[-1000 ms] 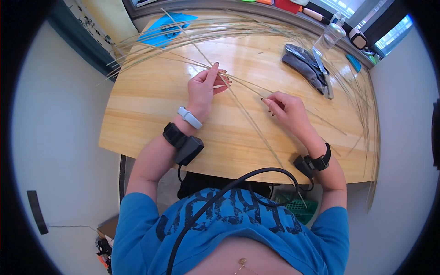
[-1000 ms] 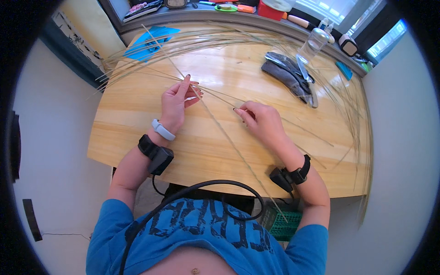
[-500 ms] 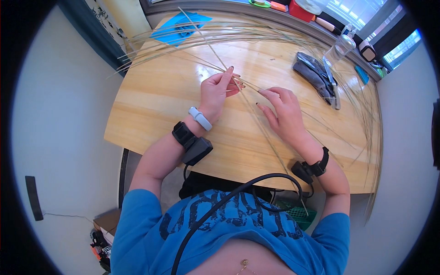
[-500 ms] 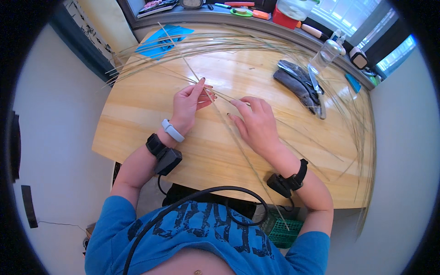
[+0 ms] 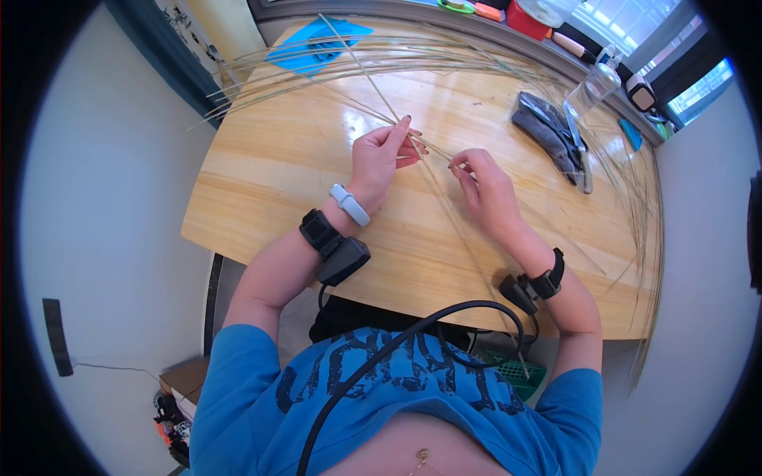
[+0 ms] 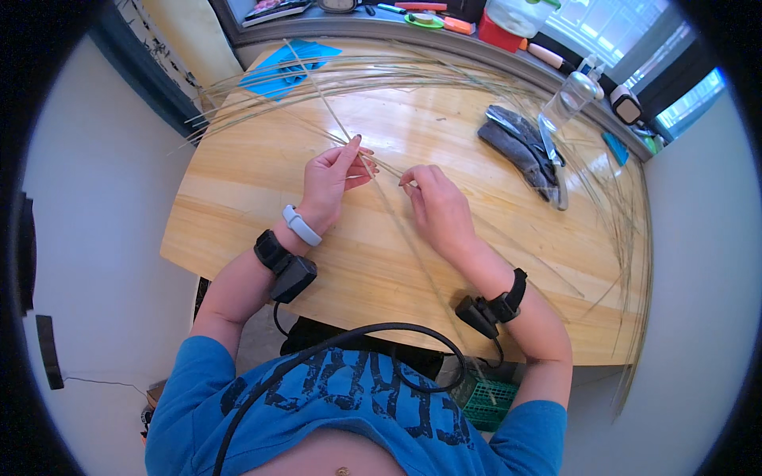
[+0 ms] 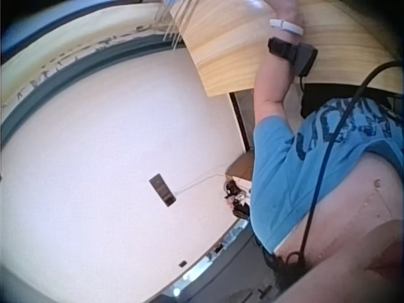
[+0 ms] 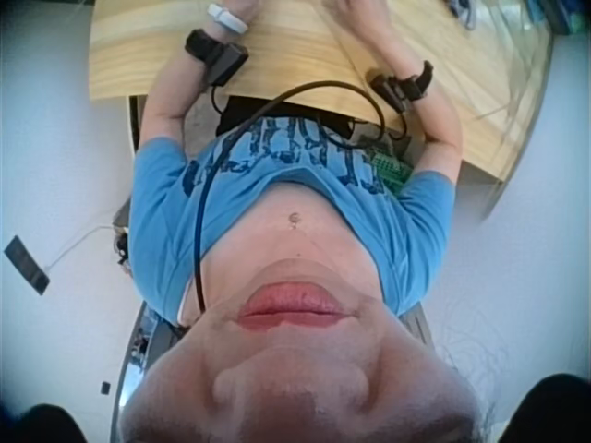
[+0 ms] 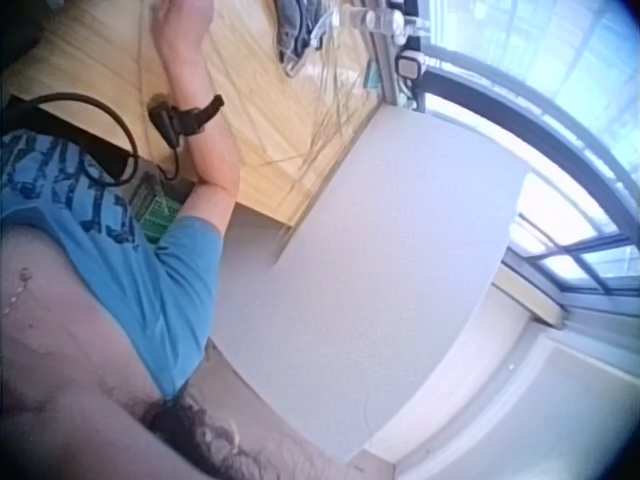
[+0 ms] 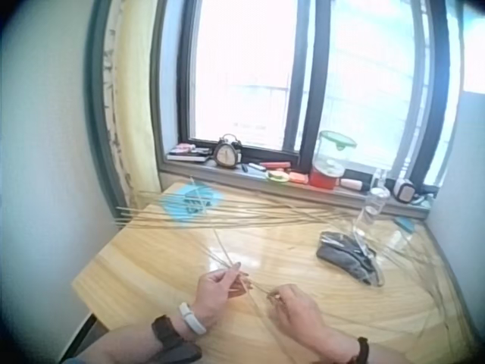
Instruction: Weaving thin bamboo strips together on a table to form a base structure.
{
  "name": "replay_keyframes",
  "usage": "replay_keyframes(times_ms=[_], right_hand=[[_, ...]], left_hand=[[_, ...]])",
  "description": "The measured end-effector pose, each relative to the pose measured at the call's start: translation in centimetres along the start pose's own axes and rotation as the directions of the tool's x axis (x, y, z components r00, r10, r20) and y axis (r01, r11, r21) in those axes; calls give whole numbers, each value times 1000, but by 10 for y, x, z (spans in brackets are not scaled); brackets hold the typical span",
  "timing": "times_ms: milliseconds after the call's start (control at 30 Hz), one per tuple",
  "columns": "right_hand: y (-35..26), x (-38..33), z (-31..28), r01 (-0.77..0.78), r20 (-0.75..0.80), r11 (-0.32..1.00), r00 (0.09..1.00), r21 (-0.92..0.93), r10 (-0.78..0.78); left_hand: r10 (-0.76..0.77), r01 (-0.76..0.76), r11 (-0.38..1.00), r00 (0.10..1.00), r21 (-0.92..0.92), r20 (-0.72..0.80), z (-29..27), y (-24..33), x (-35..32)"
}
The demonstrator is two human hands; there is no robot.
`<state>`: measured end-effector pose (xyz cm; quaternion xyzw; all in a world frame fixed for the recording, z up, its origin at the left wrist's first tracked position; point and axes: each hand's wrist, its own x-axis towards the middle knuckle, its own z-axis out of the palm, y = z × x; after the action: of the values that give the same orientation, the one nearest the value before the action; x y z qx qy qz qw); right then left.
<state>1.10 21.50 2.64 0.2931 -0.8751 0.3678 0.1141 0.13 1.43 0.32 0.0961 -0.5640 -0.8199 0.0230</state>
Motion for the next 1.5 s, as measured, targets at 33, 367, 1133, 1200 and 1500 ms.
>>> replay_keyframes(times_ms=[33, 367, 1133, 1200, 1500], right_hand=[[1, 1, 0, -8, -3, 1000, 1000, 13, 8], [6, 0, 1, -164, -42, 978, 984, 131, 171], [9, 14, -21, 2, -104, 980, 994, -197, -23], [19, 17, -16, 22, -202, 998, 979, -57, -34], [61, 40, -52, -220, -102, 930, 960, 295, 259]], left_hand=[[-4, 4, 1000, 1000, 3, 7, -1, 0, 0], [-20, 21, 1000, 999, -7, 25, 1, 3, -2], [29, -27, 999, 998, -37, 51, 4, 1, -6], [28, -27, 999, 999, -31, 44, 4, 2, -5], [30, -29, 1000, 998, -8, 55, 6, 9, -8]])
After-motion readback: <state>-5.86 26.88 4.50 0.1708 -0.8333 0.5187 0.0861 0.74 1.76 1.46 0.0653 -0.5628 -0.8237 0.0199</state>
